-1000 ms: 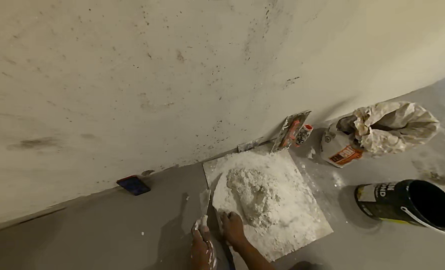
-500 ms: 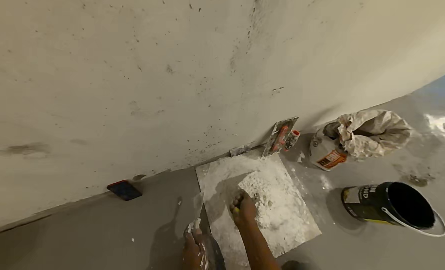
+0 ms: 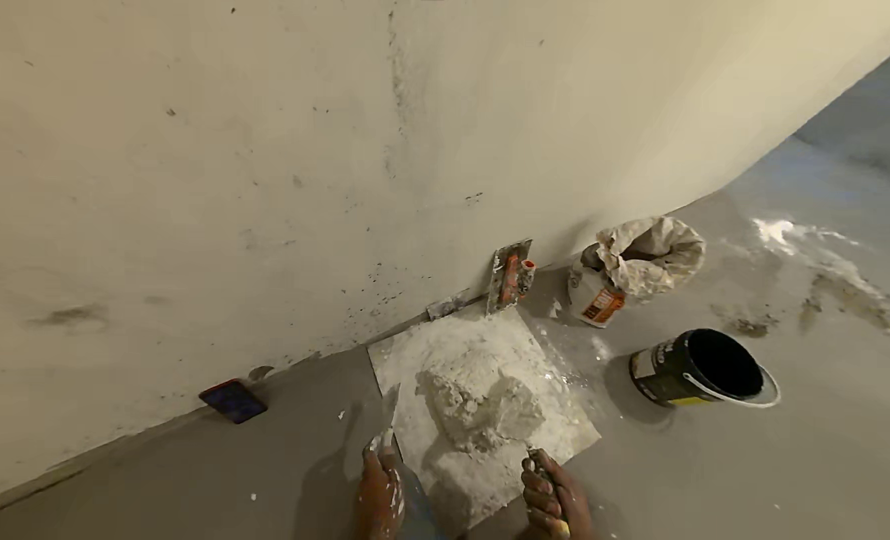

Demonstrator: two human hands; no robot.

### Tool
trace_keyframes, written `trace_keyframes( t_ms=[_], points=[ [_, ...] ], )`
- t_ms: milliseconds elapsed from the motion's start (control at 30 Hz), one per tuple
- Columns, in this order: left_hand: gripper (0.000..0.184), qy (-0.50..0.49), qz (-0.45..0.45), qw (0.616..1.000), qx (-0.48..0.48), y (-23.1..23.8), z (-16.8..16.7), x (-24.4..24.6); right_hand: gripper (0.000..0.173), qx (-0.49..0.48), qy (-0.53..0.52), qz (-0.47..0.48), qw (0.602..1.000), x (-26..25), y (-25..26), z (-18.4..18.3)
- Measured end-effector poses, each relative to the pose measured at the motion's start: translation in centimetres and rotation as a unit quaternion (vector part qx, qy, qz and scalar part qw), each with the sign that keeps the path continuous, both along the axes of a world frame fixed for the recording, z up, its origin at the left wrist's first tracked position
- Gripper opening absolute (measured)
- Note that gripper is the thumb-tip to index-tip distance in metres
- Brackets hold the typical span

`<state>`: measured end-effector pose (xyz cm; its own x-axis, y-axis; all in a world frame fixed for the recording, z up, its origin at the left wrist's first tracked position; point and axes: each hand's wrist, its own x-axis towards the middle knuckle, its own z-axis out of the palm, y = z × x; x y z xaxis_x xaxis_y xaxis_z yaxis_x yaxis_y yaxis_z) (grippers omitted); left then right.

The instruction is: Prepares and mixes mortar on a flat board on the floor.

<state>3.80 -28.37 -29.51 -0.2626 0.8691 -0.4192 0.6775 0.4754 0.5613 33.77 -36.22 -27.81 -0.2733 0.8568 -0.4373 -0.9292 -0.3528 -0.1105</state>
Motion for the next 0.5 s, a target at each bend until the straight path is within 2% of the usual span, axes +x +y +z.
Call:
trace_keyframes(
  t_ms=[100, 167, 267, 333, 433, 500],
  points=[
    [0.05, -0.054, -0.032, 0.997, 0.041, -0.7, 1.1, 0.2, 0.039, -0.006, -0.165, 0.076, 0.983, 0.5, -0.9, 1.7],
    [0.049, -0.092, -0.072, 0.992, 0.053, -2.1, 3.2, 1.1, 0.042, -0.033, -0.239, 0.117, 0.964, 0.6, -0.8, 2.2],
    [0.047, -0.138, -0.17, 0.975, 0.041, -5.5, 8.3, 4.3, 0.044, -0.067, -0.305, 0.111, 0.943, 0.7, -0.1, 2.4],
    [0.045, -0.159, -0.214, 0.963, 0.041, -7.9, 10.4, 6.9, 0.045, -0.084, -0.325, 0.103, 0.936, 0.7, 0.4, 2.9],
    [0.043, -0.169, -0.222, 0.957, 0.084, -9.7, 11.0, 10.4, 0.047, -0.09, -0.363, 0.125, 0.919, 0.7, 0.5, 4.6],
    [0.046, -0.153, -0.221, 0.957, 0.107, -8.6, 10.9, 11.9, 0.048, -0.057, -0.39, 0.16, 0.905, 0.9, -0.3, 5.9]
  ],
)
